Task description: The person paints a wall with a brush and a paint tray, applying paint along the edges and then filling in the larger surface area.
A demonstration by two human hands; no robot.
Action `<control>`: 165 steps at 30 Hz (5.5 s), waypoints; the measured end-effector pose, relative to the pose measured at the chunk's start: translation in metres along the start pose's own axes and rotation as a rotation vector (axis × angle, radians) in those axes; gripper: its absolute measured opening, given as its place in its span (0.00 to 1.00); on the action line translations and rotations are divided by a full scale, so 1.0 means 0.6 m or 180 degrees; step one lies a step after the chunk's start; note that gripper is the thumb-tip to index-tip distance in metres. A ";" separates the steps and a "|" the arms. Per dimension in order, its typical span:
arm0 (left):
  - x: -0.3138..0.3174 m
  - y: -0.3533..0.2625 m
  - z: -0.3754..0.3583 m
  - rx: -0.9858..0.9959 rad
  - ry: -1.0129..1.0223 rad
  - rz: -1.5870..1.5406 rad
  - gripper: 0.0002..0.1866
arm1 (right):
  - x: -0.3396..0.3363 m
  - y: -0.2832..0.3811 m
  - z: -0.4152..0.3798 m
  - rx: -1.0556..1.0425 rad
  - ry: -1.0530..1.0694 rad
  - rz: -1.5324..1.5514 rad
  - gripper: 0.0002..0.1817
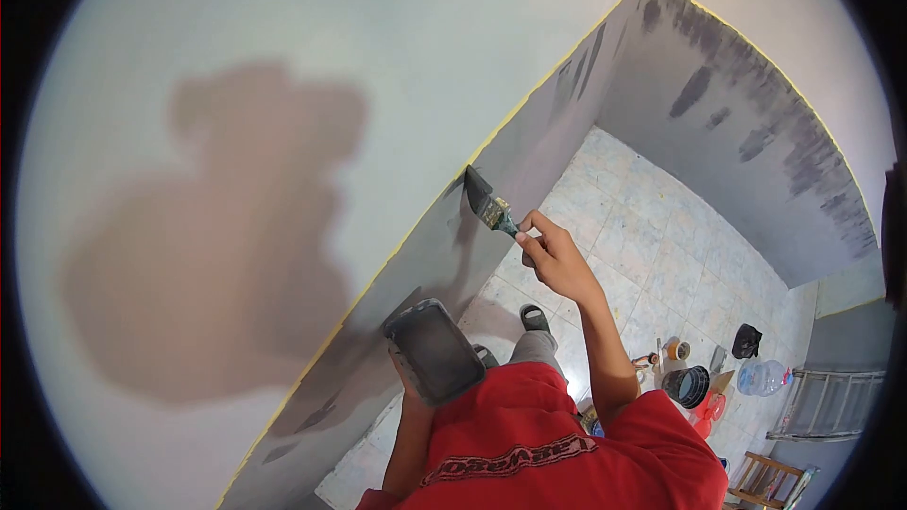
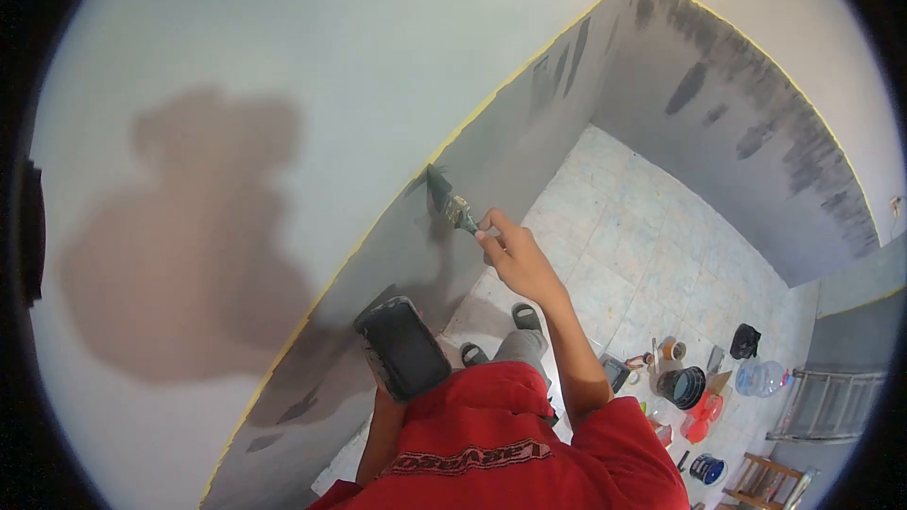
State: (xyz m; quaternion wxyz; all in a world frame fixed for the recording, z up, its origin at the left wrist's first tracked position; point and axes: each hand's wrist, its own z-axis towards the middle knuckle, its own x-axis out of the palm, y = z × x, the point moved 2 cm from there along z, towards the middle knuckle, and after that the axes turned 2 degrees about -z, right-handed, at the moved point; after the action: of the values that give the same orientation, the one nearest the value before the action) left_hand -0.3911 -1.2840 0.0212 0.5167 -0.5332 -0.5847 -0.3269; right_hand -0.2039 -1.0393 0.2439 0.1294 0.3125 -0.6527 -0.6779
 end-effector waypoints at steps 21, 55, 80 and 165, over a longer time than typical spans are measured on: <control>-0.025 0.001 0.011 0.0012 -0.0023 -0.0049 0.42 | 0.004 0.014 0.008 -0.0307 0.0092 -0.0459 0.07; -0.017 0.004 -0.001 0.0093 -0.0067 -0.0094 0.36 | 0.002 0.002 -0.010 -0.0256 0.0390 -0.0125 0.07; 0.036 0.009 -0.008 0.0134 0.0289 0.0365 0.35 | -0.039 -0.002 0.017 0.0008 0.0578 0.0239 0.08; 0.045 0.153 0.049 -0.0056 -0.0470 -0.0030 0.37 | -0.114 -0.450 0.036 0.1050 -0.0862 0.2226 0.06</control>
State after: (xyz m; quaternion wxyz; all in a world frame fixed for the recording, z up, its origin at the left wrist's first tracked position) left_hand -0.3078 -1.2288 0.0241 0.4659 -0.5577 -0.6208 -0.2943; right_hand -0.1010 -0.9513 -0.0004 0.2131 -0.0038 -0.8307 -0.5142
